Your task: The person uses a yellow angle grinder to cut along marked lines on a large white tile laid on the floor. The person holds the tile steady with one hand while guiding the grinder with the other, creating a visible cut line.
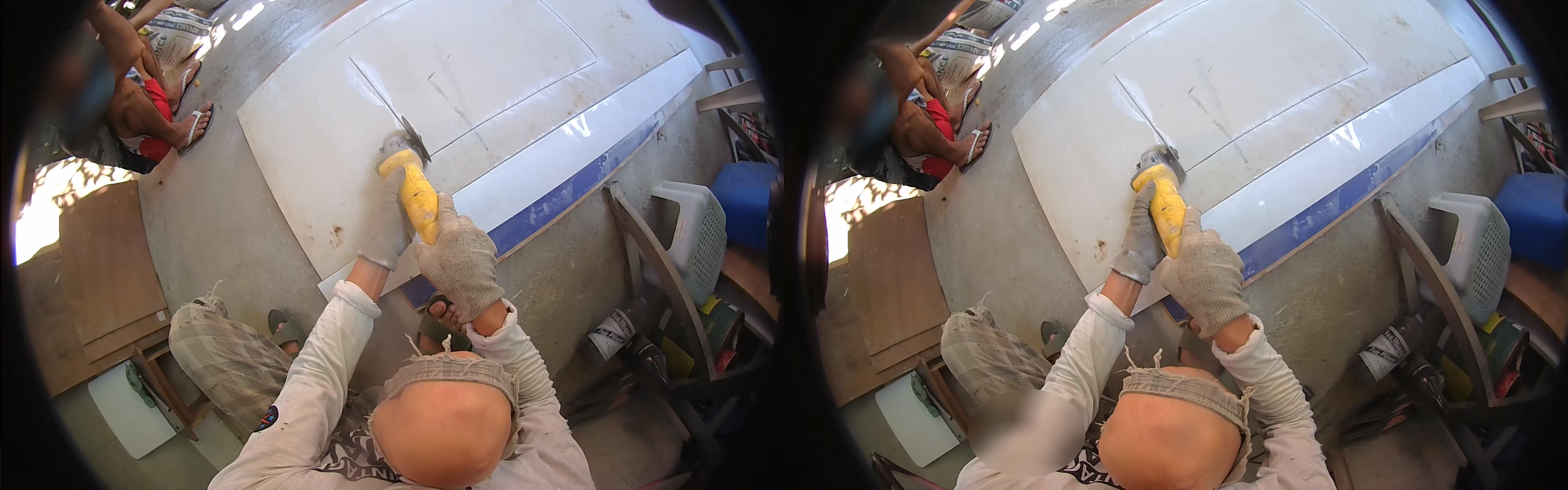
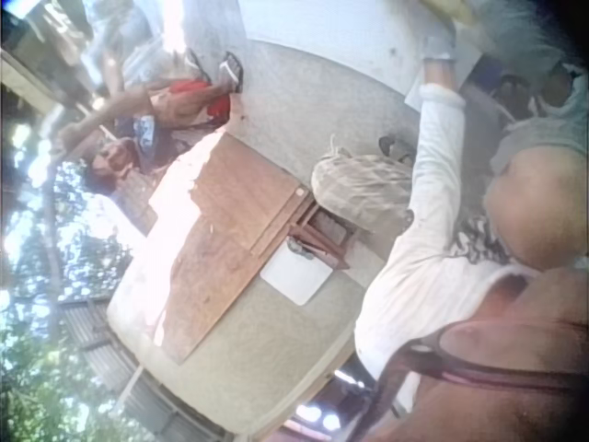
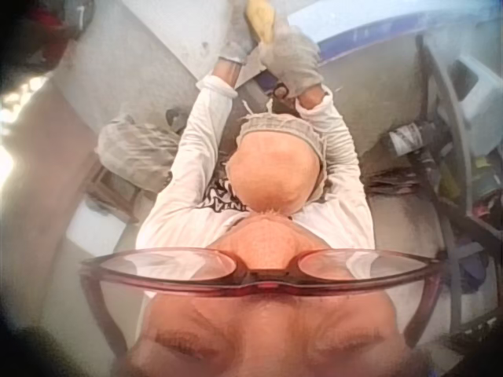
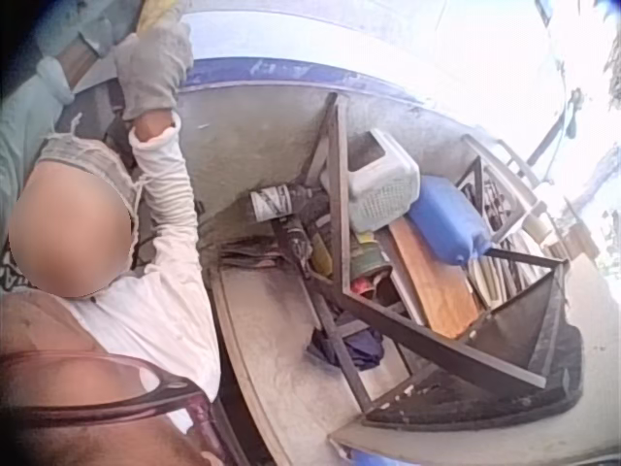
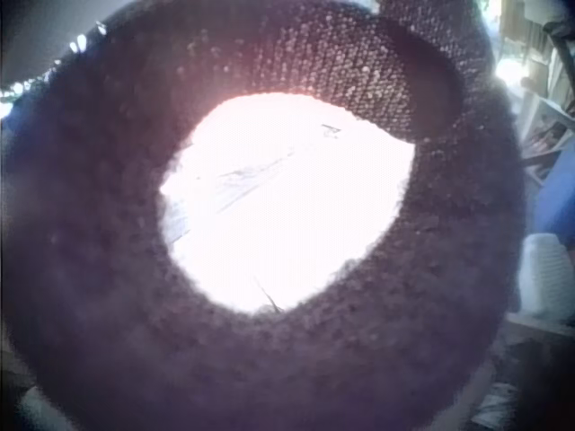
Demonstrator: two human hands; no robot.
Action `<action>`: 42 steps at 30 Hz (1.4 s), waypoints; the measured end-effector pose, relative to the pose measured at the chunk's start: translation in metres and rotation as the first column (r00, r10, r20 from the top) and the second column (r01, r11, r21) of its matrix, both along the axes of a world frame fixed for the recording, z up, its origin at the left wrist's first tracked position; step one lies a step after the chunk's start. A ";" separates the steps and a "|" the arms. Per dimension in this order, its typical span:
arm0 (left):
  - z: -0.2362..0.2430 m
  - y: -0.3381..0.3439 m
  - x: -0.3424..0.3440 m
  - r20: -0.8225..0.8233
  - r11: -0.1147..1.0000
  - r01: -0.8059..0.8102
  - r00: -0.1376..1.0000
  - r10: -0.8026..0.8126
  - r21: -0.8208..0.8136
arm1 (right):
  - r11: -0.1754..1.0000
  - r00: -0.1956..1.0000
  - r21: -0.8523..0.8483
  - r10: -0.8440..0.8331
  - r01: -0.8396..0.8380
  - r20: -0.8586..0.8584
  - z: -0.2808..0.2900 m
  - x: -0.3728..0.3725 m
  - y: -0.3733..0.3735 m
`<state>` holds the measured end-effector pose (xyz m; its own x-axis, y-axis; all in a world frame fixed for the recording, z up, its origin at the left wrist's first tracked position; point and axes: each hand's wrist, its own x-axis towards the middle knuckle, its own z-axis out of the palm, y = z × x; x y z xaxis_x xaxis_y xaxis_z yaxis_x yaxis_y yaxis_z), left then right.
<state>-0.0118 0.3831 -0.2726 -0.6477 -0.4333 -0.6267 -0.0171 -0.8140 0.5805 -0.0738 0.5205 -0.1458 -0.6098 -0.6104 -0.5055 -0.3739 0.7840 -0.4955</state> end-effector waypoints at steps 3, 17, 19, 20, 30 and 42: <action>0.000 0.000 0.000 0.012 1.000 0.007 1.000 -0.006 -0.021 | 1.000 1.000 0.001 -0.007 0.007 0.006 0.000 0.000 0.000; 0.004 0.001 0.000 0.031 1.000 0.003 1.000 -0.002 -0.010 | 1.000 1.000 0.000 0.007 -0.007 -0.009 -0.001 0.000 0.000; 0.004 0.001 0.000 0.020 1.000 0.013 1.000 -0.012 -0.005 | 1.000 1.000 0.000 0.008 -0.008 -0.014 -0.001 0.000 0.000; 0.004 0.001 0.000 0.020 1.000 0.013 1.000 -0.013 -0.008 | 1.000 1.000 -0.001 0.007 -0.007 -0.016 -0.001 0.000 0.000; -0.003 -0.001 0.000 0.035 1.000 0.009 0.999 -0.008 -0.027 | 1.000 1.000 -0.001 0.005 -0.005 -0.016 -0.003 -0.001 0.000; 0.002 -0.001 0.005 -0.060 0.992 -0.079 0.996 0.073 -0.094 | 0.993 0.998 -0.107 -0.055 0.056 0.006 0.006 0.012 0.004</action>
